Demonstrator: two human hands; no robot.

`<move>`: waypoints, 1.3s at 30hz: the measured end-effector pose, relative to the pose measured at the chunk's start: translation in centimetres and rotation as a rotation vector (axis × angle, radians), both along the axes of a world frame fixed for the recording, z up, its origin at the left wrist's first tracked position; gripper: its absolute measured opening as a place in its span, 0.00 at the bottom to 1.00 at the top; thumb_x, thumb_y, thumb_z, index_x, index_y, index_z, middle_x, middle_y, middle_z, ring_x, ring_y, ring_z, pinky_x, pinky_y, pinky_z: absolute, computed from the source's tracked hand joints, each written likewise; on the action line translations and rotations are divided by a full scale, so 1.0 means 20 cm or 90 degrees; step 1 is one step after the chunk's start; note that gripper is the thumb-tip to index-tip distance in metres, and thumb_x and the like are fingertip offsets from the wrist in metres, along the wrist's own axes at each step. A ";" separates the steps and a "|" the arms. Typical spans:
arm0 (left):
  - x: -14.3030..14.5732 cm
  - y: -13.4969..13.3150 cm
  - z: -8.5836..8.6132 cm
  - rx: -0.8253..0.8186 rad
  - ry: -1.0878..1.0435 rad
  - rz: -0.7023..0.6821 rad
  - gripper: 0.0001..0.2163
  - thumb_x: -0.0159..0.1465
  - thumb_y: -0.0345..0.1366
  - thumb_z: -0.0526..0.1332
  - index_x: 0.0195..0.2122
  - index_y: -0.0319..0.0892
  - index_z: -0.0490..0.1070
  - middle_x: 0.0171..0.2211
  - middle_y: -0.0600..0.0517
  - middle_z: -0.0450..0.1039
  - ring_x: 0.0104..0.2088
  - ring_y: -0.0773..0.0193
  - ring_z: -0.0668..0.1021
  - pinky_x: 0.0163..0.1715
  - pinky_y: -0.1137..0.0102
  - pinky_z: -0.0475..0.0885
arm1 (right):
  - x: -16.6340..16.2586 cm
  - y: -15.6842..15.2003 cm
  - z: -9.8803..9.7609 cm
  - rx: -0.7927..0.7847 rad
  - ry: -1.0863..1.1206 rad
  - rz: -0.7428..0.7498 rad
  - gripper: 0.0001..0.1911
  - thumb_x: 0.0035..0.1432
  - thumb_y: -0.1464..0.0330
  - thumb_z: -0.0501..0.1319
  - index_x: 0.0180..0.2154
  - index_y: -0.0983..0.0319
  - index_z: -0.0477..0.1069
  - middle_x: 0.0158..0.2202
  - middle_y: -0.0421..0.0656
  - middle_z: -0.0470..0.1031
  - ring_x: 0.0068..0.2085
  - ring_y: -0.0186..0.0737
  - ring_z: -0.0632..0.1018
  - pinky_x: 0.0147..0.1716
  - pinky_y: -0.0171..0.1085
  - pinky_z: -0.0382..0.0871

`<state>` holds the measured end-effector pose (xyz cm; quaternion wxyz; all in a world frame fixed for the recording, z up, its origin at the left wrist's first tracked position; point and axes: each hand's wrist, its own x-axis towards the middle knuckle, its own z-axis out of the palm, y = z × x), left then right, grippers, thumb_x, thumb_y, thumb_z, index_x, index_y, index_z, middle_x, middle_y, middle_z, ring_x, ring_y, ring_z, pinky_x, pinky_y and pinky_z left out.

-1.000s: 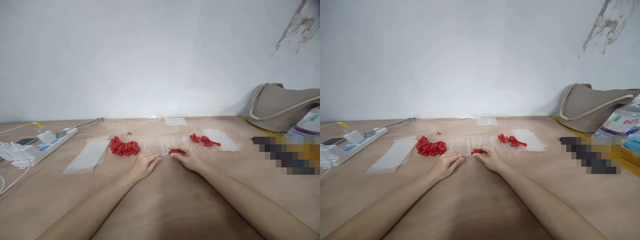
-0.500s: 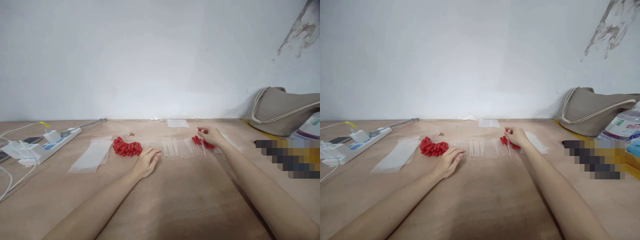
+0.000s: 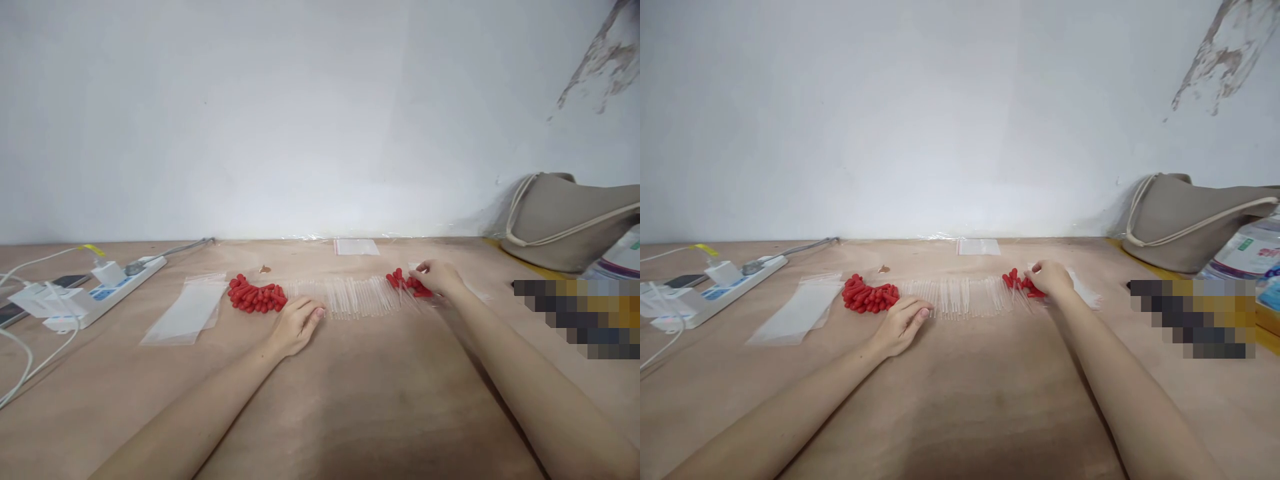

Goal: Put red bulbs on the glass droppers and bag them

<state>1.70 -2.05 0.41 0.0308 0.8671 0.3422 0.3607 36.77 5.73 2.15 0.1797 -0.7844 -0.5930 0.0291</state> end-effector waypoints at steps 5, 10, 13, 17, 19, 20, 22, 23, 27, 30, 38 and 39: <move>0.00 0.00 0.00 -0.014 0.013 0.002 0.12 0.64 0.34 0.47 0.36 0.39 0.69 0.31 0.49 0.69 0.34 0.64 0.71 0.37 0.68 0.65 | 0.00 0.01 -0.03 -0.086 0.041 0.034 0.19 0.47 0.55 0.54 0.34 0.59 0.74 0.33 0.47 0.75 0.35 0.45 0.74 0.28 0.36 0.63; 0.00 0.00 0.00 -0.027 0.018 0.013 0.12 0.64 0.35 0.47 0.36 0.39 0.69 0.31 0.49 0.69 0.33 0.64 0.71 0.36 0.68 0.65 | -0.06 -0.02 0.02 -0.020 0.027 -0.012 0.19 0.48 0.53 0.53 0.34 0.58 0.74 0.35 0.46 0.74 0.36 0.45 0.74 0.28 0.36 0.62; 0.00 0.00 0.00 -0.030 0.020 0.015 0.13 0.64 0.35 0.46 0.36 0.40 0.69 0.31 0.49 0.69 0.33 0.64 0.71 0.36 0.68 0.65 | -0.13 -0.04 0.04 0.006 0.065 -0.028 0.22 0.46 0.49 0.52 0.33 0.57 0.73 0.34 0.44 0.74 0.35 0.43 0.74 0.27 0.35 0.62; 0.00 0.00 0.00 -0.033 0.026 0.018 0.13 0.64 0.36 0.46 0.35 0.40 0.69 0.30 0.49 0.69 0.33 0.64 0.71 0.36 0.68 0.65 | -0.21 -0.07 0.04 -0.028 0.102 -0.064 0.22 0.42 0.47 0.54 0.28 0.56 0.74 0.28 0.42 0.74 0.29 0.41 0.73 0.25 0.35 0.61; 0.00 0.00 0.00 -0.034 0.028 0.018 0.13 0.64 0.36 0.46 0.35 0.39 0.69 0.30 0.49 0.69 0.33 0.64 0.71 0.36 0.68 0.65 | -0.21 -0.07 0.04 -0.024 0.111 -0.080 0.19 0.42 0.49 0.54 0.27 0.56 0.74 0.27 0.42 0.74 0.27 0.40 0.73 0.24 0.35 0.61; 0.00 0.00 0.00 -0.034 0.029 0.018 0.13 0.64 0.36 0.46 0.35 0.39 0.69 0.30 0.49 0.69 0.33 0.64 0.71 0.36 0.68 0.65 | -0.21 -0.07 0.05 -0.020 0.119 -0.084 0.18 0.43 0.51 0.55 0.26 0.56 0.74 0.25 0.41 0.74 0.27 0.39 0.73 0.23 0.35 0.61; 0.00 0.00 0.00 -0.032 0.030 0.017 0.13 0.64 0.35 0.46 0.35 0.39 0.69 0.30 0.49 0.69 0.33 0.64 0.71 0.36 0.68 0.65 | -0.20 -0.07 0.08 -0.013 0.143 -0.083 0.17 0.43 0.53 0.55 0.25 0.57 0.73 0.23 0.41 0.73 0.25 0.38 0.72 0.22 0.34 0.60; 0.00 0.00 0.00 -0.032 0.032 0.017 0.13 0.64 0.35 0.46 0.35 0.39 0.69 0.30 0.49 0.69 0.33 0.64 0.71 0.36 0.68 0.65 | -0.20 -0.07 0.09 -0.009 0.154 -0.079 0.16 0.43 0.54 0.56 0.25 0.58 0.73 0.22 0.41 0.73 0.24 0.37 0.72 0.21 0.33 0.60; 0.00 0.00 0.00 -0.031 0.039 0.019 0.13 0.64 0.36 0.46 0.35 0.39 0.69 0.30 0.49 0.69 0.33 0.64 0.71 0.36 0.68 0.64 | -0.20 -0.07 0.10 0.001 0.156 -0.067 0.16 0.39 0.53 0.58 0.24 0.58 0.73 0.21 0.40 0.73 0.23 0.36 0.71 0.21 0.33 0.59; 0.00 0.00 0.00 -0.037 0.043 0.022 0.13 0.65 0.36 0.46 0.35 0.39 0.69 0.30 0.49 0.69 0.32 0.64 0.71 0.36 0.68 0.64 | -0.23 -0.06 0.07 -0.001 0.133 -0.065 0.18 0.37 0.51 0.59 0.24 0.57 0.73 0.23 0.40 0.73 0.24 0.37 0.72 0.21 0.34 0.60; 0.00 -0.01 0.01 -0.041 0.055 0.023 0.14 0.65 0.36 0.45 0.35 0.39 0.69 0.30 0.49 0.69 0.32 0.64 0.71 0.35 0.68 0.64 | -0.17 -0.04 0.06 -0.003 0.089 -0.098 0.18 0.43 0.51 0.56 0.28 0.56 0.73 0.28 0.43 0.75 0.31 0.42 0.74 0.25 0.36 0.62; 0.00 -0.01 0.01 -0.040 0.055 0.023 0.14 0.65 0.36 0.45 0.34 0.39 0.69 0.30 0.49 0.69 0.32 0.64 0.71 0.35 0.68 0.64 | -0.17 -0.04 0.06 -0.009 0.079 -0.099 0.17 0.45 0.53 0.55 0.28 0.56 0.73 0.29 0.43 0.75 0.32 0.43 0.74 0.26 0.36 0.62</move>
